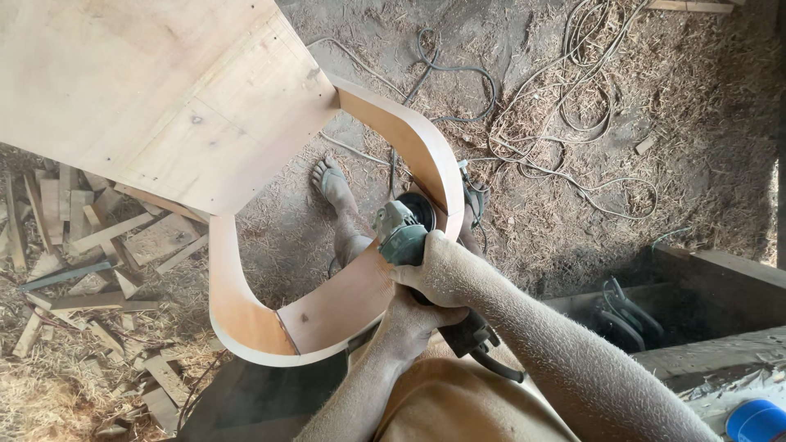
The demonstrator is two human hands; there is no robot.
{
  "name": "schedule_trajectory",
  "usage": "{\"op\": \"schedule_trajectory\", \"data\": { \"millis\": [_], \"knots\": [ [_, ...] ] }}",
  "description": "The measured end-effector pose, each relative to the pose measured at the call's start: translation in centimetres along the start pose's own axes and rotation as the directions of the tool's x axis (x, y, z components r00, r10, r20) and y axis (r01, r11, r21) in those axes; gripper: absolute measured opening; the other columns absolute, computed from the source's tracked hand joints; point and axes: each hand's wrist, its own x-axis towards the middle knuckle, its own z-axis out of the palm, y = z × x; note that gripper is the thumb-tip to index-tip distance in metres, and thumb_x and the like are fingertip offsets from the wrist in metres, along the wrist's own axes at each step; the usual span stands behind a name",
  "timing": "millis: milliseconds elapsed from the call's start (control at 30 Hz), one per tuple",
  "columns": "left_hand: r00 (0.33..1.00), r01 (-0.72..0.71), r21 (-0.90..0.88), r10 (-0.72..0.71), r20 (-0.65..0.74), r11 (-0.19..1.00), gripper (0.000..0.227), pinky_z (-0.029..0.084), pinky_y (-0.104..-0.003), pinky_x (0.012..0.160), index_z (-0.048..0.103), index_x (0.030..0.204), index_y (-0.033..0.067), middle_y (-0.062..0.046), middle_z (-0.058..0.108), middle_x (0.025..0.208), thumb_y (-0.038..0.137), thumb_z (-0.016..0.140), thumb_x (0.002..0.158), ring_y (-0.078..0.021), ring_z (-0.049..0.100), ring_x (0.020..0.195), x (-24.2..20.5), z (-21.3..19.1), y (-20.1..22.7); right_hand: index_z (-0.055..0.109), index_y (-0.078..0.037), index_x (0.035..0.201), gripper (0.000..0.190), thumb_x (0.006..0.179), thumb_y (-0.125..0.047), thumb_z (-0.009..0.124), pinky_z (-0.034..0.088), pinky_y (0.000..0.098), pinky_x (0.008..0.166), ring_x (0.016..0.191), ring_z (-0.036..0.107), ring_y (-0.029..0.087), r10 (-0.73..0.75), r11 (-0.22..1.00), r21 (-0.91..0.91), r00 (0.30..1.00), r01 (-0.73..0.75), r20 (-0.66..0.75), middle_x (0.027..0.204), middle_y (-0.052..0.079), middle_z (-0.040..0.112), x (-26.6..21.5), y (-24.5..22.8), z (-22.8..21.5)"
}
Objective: The person uses an angle grinder with a sanding disc to smooth the curved edges of a wooden chair. They move the tool along the seat and backrest, generating dust as they work.
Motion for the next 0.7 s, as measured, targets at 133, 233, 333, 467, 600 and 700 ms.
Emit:
{"op": "schedule_trajectory", "data": {
  "millis": [133,233,333,467,600,700],
  "knots": [
    [1.0,0.007,-0.012,-0.006,0.03,1.0,0.073,0.06,-0.037,0.096,0.045,0.137,0.0,-0.013,0.065,0.118,-0.006,0.084,0.076,-0.0237,0.068,0.108,0.0,0.1,0.1,0.076,0.0,0.102,0.058,0.081,-0.053,0.073,0.059,0.0402,0.088,0.09,0.077,0.032,0.006,1.0,0.013,1.0,-0.006,-0.004,0.091,0.022,0.076,0.1,0.1,-0.1],
    [1.0,0.004,0.026,-0.004,-0.001,1.0,0.076,0.06,-0.036,0.095,0.042,0.138,0.0017,-0.012,0.065,0.118,-0.006,0.083,0.075,-0.0223,0.068,0.108,0.1,0.3,0.1,0.076,0.001,0.103,0.06,0.081,-0.055,0.074,0.058,0.041,0.088,0.091,0.076,0.032,0.032,0.999,-0.009,0.999,-0.032,-0.001,0.091,0.023,0.076,0.2,0.0,-0.3],
    [1.0,0.023,0.023,-0.022,-0.022,0.999,0.078,0.06,-0.036,0.095,0.04,0.137,0.0038,-0.011,0.064,0.117,-0.007,0.083,0.073,-0.0218,0.068,0.107,0.2,0.4,-0.1,0.077,0.0,0.102,0.057,0.082,-0.054,0.073,0.059,0.0405,0.087,0.09,0.077,0.031,0.041,0.999,0.009,0.999,-0.041,0.031,0.09,0.021,0.076,0.2,0.0,-0.2],
    [1.0,-0.017,0.126,0.018,-0.005,0.992,0.076,0.059,-0.034,0.098,0.041,0.139,0.0035,-0.01,0.062,0.121,-0.005,0.083,0.076,-0.0191,0.066,0.11,0.1,0.5,0.3,0.079,-0.003,0.1,0.053,0.083,-0.053,0.07,0.058,0.0392,0.087,0.088,0.078,0.029,0.021,0.998,0.05,0.998,-0.024,0.061,0.089,0.019,0.078,0.3,0.1,-0.2],
    [0.998,-0.018,0.157,0.026,-0.052,0.988,0.072,0.061,-0.032,0.09,0.042,0.134,0.0027,-0.01,0.064,0.115,-0.004,0.082,0.074,-0.0186,0.068,0.102,-0.3,1.0,0.9,0.08,-0.004,0.1,0.052,0.084,-0.052,0.069,0.058,0.0393,0.087,0.089,0.078,0.028,0.022,0.995,0.092,0.994,-0.032,0.107,0.092,0.018,0.079,0.7,0.5,0.3],
    [0.996,0.015,0.203,0.003,-0.087,0.979,0.057,0.062,-0.034,0.081,0.053,0.122,-0.0047,-0.012,0.067,0.106,-0.003,0.082,0.073,-0.0208,0.07,0.093,-0.7,1.5,1.7,0.076,0.0,0.103,0.059,0.083,-0.055,0.073,0.059,0.0395,0.088,0.092,0.077,0.029,0.051,0.995,0.083,0.99,-0.062,0.132,0.094,0.02,0.078,1.3,0.8,1.0]
  ]
}}
